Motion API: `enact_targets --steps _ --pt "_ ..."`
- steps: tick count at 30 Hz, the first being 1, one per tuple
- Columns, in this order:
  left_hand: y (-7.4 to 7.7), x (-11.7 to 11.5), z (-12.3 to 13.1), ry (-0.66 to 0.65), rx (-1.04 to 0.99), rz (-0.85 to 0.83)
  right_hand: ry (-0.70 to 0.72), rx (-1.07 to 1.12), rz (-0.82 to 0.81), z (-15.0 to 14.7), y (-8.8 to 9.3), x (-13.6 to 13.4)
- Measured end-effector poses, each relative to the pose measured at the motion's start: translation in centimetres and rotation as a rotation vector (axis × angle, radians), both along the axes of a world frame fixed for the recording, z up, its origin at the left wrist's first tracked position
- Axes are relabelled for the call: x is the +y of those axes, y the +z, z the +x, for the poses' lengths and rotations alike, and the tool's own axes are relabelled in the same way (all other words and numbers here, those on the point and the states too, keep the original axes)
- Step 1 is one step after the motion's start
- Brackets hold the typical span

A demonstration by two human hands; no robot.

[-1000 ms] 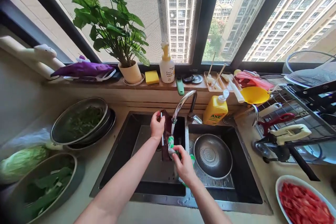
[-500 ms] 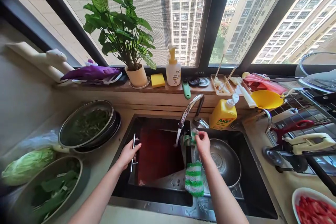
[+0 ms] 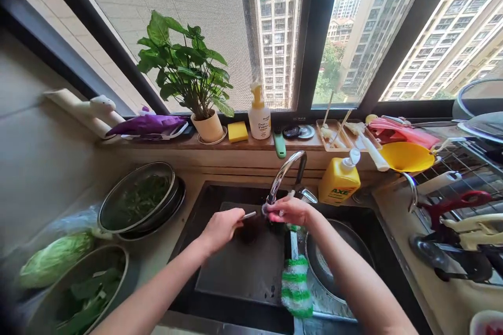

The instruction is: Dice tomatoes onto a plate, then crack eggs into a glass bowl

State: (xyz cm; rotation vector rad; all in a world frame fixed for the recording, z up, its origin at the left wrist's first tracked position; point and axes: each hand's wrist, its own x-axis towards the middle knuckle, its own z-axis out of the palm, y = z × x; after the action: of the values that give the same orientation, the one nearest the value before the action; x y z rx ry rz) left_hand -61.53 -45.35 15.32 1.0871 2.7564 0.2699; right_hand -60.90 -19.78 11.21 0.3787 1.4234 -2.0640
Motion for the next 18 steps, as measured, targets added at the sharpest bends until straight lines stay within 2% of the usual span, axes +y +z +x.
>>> enact_targets --steps 2,4,5,7,10,13,15,18 --pt "-1.1 0.0 1.0 -0.299 0.079 -0.013 0.15 -0.053 0.013 0.5 0.6 0.9" --pt "-2.1 0.5 2.2 -0.545 0.173 -0.009 0.18 -0.038 0.014 0.7 1.2 0.3" --pt "-2.6 1.0 2.7 -0.617 0.217 0.005 0.185 -0.026 -0.025 0.8 1.4 -0.5" --pt "-3.1 2.3 3.5 -0.649 0.273 0.044 0.183 -0.009 -0.152 0.8 1.5 -2.9" --pt "-2.9 4.3 3.5 -0.513 0.209 0.078 0.112 0.021 -0.224 0.3 0.9 -5.6" --pt "-1.8 5.3 2.1 -0.221 0.002 0.1 -0.017 0.164 -0.012 -0.8 0.3 -4.3" --pt "-1.0 5.2 1.0 -0.011 -0.137 0.158 -0.147 0.358 0.326 -1.5 0.2 -1.5" --pt "-0.2 4.6 -0.3 0.184 -0.271 0.232 -0.272 0.64 1.076 -1.3 -0.7 3.2"
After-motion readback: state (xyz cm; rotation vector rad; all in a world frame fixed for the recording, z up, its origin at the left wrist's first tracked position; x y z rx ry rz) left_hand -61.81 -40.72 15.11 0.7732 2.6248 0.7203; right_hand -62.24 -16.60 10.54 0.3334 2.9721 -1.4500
